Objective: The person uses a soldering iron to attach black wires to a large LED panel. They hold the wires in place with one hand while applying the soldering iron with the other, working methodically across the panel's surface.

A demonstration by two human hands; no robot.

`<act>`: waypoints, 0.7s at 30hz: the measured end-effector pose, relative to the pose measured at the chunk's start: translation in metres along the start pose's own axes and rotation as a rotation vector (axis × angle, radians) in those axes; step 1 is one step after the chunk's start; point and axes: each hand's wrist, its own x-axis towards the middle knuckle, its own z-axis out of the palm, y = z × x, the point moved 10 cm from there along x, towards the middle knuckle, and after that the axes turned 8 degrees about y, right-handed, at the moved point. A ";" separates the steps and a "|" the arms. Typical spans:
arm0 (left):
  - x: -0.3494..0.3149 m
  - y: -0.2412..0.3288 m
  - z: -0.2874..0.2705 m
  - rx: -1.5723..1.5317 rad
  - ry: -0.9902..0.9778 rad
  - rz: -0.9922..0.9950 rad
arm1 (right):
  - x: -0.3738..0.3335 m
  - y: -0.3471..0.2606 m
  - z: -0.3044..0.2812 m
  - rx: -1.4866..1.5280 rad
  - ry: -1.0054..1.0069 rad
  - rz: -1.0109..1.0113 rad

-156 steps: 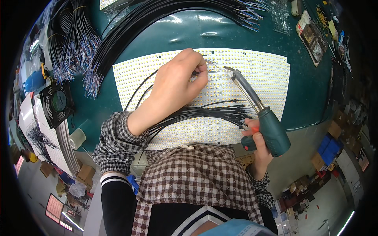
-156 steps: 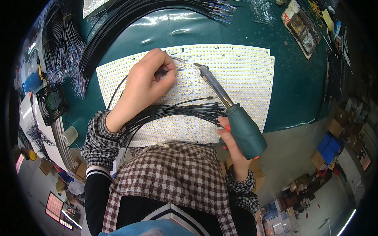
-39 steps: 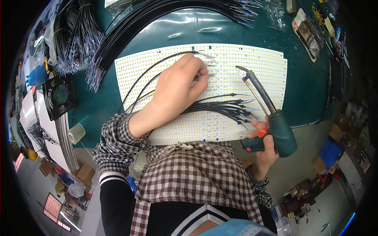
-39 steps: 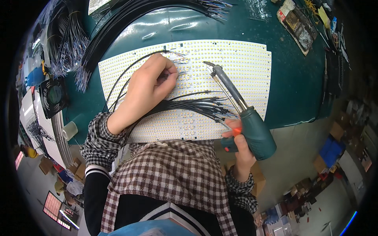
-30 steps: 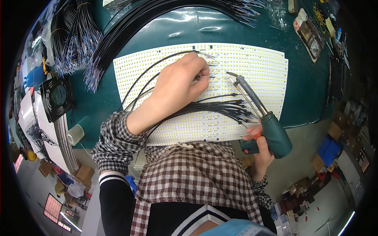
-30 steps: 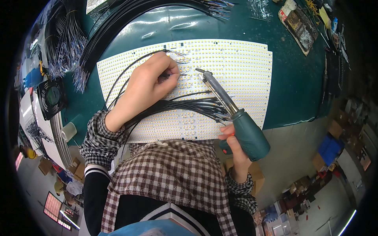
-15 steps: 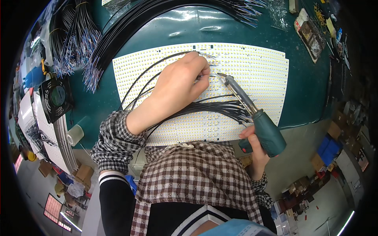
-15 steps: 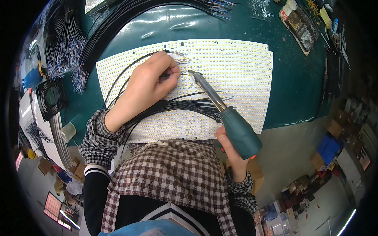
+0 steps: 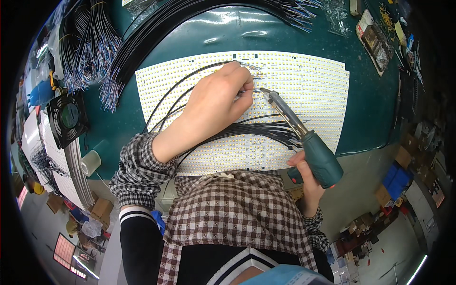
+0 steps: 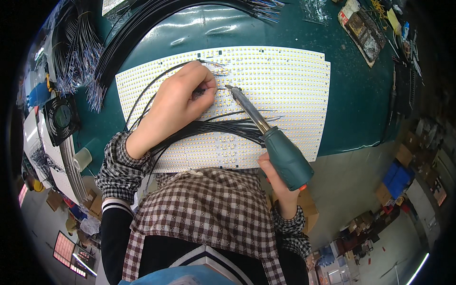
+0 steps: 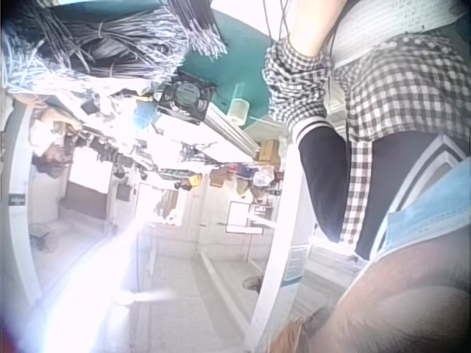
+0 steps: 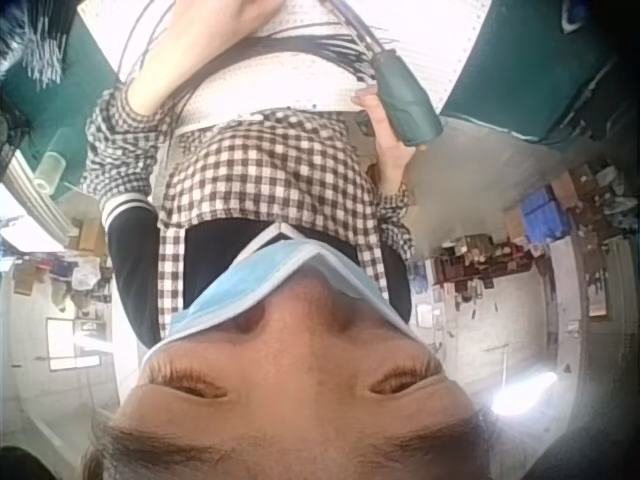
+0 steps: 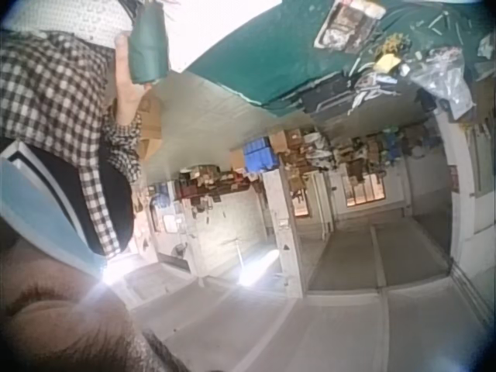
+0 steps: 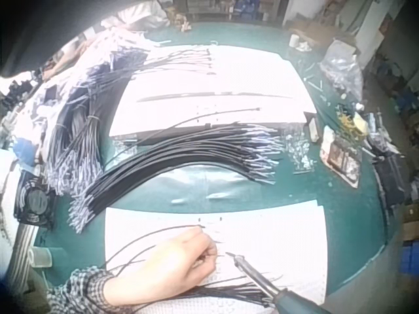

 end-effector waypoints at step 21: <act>0.000 0.006 -0.004 -0.061 0.011 0.040 | 0.005 -0.004 -0.007 0.146 -0.002 -0.035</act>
